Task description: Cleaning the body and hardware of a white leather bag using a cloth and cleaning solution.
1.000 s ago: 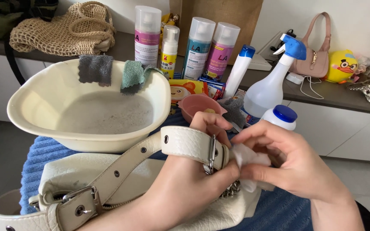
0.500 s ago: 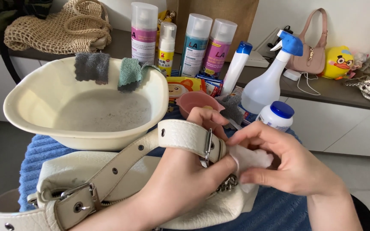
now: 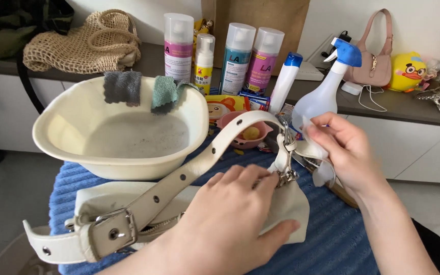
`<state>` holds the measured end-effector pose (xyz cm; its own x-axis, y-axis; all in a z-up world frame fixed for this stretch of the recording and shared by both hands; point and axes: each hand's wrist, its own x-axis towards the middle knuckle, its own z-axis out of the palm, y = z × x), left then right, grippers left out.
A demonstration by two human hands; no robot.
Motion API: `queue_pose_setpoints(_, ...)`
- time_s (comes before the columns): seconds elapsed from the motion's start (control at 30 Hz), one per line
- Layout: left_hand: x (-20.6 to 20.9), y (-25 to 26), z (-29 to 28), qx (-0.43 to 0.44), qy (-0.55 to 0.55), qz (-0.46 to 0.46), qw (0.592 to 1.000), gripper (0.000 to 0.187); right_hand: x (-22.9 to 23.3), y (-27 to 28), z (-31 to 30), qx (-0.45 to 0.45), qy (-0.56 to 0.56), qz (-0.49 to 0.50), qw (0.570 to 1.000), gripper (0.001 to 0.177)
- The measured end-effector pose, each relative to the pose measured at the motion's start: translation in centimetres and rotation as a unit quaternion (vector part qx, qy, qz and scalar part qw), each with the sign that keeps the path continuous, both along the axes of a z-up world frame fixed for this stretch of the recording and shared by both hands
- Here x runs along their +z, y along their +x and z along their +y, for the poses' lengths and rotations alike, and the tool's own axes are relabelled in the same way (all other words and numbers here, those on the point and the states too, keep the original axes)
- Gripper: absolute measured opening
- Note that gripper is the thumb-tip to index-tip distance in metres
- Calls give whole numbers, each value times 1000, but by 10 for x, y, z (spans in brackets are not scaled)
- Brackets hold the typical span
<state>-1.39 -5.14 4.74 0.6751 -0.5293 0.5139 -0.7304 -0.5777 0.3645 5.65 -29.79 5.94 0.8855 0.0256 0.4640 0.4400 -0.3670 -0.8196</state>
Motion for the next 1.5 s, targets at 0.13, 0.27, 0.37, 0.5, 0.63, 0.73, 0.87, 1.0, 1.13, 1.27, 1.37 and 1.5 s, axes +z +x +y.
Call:
queue_pose_setpoints(0.13,-7,5,-4,52,29,-116,991,28,-6,10,-5,13,52,7,999,8)
queue_pose_setpoints(0.27,-8,10,-6,57,41,-113,991,38,-4,5,-3,-1,60,-8,998,8)
queue_pose_setpoints(0.37,-5,12,-8,66,17,-106,992,36,-6,10,-9,19,85,-12,996,8)
queue_pose_setpoints(0.5,-3,28,-6,55,81,-10,995,18,-12,20,-16,37,43,17,998,10)
queue_pose_setpoints(0.63,1,36,-5,31,180,60,981,31,-5,15,-5,18,-74,54,996,14)
queue_pose_setpoints(0.73,-8,41,0,34,123,2,992,23,-5,7,7,19,-54,81,995,21)
queue_pose_setpoints(0.87,-14,39,1,35,126,34,991,19,-4,1,16,45,-98,136,985,22)
queue_pose_setpoints(1.0,-15,41,-4,44,151,67,985,19,-2,2,13,66,-132,198,969,17)
queue_pose_setpoints(1.13,-23,45,-8,46,131,51,989,22,0,3,13,55,-156,229,959,19)
queue_pose_setpoints(1.27,-21,42,-5,42,77,25,996,27,-6,5,5,-15,-185,58,981,16)
queue_pose_setpoints(1.37,-19,40,-3,32,64,-8,997,35,-10,-6,4,-9,-43,-104,994,18)
queue_pose_setpoints(1.5,-16,39,-3,25,51,-45,997,42,4,-34,30,114,-126,-256,952,20)
